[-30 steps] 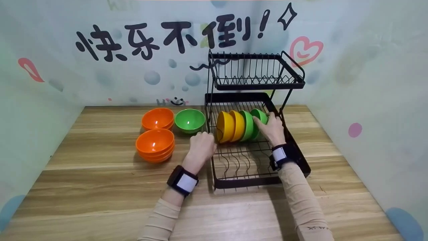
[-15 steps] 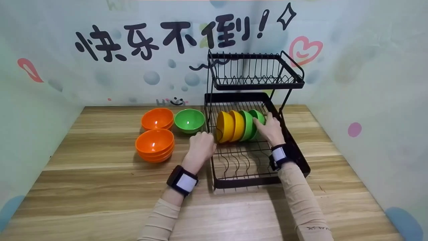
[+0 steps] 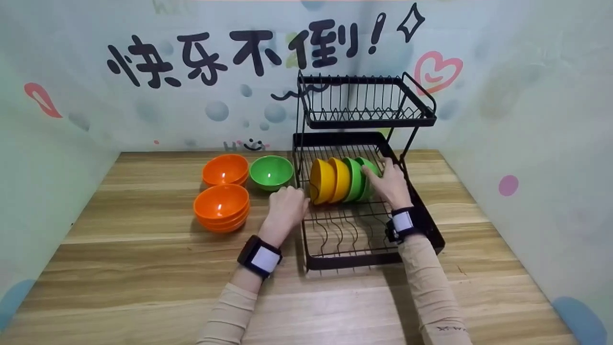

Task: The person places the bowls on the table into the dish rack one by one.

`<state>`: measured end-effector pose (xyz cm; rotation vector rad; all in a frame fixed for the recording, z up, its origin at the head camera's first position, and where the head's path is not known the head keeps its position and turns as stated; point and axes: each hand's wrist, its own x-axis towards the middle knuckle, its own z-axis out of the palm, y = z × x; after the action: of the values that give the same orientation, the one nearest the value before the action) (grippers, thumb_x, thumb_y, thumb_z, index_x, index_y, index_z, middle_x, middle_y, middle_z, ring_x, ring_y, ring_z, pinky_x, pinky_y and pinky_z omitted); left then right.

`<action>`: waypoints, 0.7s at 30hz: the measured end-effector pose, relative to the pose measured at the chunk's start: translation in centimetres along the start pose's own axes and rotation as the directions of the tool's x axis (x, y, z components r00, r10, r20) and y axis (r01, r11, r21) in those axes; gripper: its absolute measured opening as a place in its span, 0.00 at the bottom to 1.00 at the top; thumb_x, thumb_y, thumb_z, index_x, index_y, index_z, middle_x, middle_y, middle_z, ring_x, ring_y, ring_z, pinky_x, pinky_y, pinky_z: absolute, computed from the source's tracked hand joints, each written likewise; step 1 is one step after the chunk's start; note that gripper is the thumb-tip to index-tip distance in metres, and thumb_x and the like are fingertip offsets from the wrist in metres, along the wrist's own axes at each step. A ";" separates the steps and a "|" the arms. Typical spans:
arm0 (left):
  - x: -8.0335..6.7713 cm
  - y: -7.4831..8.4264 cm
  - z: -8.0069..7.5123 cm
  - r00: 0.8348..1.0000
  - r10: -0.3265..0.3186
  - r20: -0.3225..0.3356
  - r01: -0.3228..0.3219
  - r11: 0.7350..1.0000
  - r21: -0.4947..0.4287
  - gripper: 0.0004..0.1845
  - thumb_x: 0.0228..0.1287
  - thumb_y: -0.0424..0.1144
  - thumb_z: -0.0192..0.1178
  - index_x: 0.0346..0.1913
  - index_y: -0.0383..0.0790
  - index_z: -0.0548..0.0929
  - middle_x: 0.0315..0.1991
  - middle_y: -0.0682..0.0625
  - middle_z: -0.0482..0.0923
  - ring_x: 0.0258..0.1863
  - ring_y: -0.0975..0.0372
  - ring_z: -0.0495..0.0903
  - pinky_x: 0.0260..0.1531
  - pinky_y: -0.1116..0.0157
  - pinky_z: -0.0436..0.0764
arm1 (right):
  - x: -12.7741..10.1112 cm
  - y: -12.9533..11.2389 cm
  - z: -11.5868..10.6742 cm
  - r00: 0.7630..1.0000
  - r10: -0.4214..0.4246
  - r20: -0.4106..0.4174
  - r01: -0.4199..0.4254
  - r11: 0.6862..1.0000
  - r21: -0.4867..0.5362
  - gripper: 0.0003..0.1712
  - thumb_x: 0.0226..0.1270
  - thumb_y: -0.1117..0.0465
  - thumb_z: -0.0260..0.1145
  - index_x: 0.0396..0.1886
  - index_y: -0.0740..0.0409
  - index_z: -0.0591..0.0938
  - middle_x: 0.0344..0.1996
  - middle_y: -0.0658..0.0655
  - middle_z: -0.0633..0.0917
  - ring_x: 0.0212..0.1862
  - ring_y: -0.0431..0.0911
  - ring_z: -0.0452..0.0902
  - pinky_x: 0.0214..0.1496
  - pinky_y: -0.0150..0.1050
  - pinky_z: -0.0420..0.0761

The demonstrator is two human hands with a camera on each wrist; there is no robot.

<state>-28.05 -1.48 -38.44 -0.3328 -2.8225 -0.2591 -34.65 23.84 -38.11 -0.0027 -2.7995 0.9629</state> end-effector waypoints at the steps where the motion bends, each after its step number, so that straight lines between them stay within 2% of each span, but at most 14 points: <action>1: 0.1 -0.2 0.1 1.000 -0.009 -0.006 0.009 1.000 -0.008 0.17 0.65 0.46 0.57 0.36 0.33 0.83 0.35 0.39 0.84 0.35 0.47 0.83 0.31 0.52 0.82 | 0.0 -0.1 -0.1 1.000 -0.003 -0.005 0.003 1.000 0.003 0.46 0.63 0.31 0.52 0.68 0.59 0.61 0.60 0.71 0.70 0.59 0.63 0.70 0.58 0.58 0.72; 5: 0.5 -0.8 0.6 0.996 -0.025 -0.090 0.025 1.000 -0.002 0.17 0.64 0.46 0.58 0.38 0.33 0.82 0.37 0.39 0.84 0.37 0.48 0.82 0.32 0.53 0.82 | -0.2 -0.3 -0.4 1.000 -0.021 -0.016 0.022 0.999 0.028 0.46 0.63 0.30 0.52 0.69 0.58 0.61 0.62 0.71 0.68 0.61 0.63 0.69 0.60 0.59 0.71; 10: 1.0 -1.7 1.5 0.972 -0.005 -0.237 0.010 1.000 0.022 0.15 0.61 0.42 0.61 0.44 0.33 0.80 0.41 0.40 0.83 0.44 0.48 0.78 0.37 0.55 0.81 | -0.5 -0.7 -1.0 0.998 -0.053 -0.030 0.054 0.997 0.059 0.46 0.63 0.31 0.53 0.69 0.58 0.62 0.61 0.70 0.69 0.60 0.60 0.70 0.60 0.57 0.72; 15: 1.3 -2.7 2.6 0.953 0.001 -0.302 0.006 1.000 0.022 0.17 0.58 0.39 0.63 0.47 0.32 0.79 0.44 0.40 0.81 0.47 0.48 0.77 0.42 0.53 0.79 | -1.3 -2.1 -1.4 0.992 -0.125 -0.001 0.125 0.992 -0.004 0.46 0.62 0.31 0.53 0.69 0.58 0.62 0.57 0.69 0.72 0.56 0.60 0.72 0.56 0.58 0.74; 21: 1.4 -3.8 3.9 0.934 0.018 -0.357 0.013 0.996 0.085 0.18 0.56 0.37 0.63 0.48 0.31 0.79 0.43 0.39 0.81 0.46 0.48 0.78 0.45 0.53 0.79 | -2.7 -4.5 -2.1 0.978 -0.207 0.006 0.207 0.974 -0.093 0.42 0.64 0.34 0.55 0.67 0.58 0.64 0.57 0.68 0.72 0.52 0.61 0.73 0.53 0.57 0.75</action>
<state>-31.28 -3.99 -42.24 -0.2417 -2.4637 -0.1762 -31.42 21.40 -34.22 0.2688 -2.7696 0.7828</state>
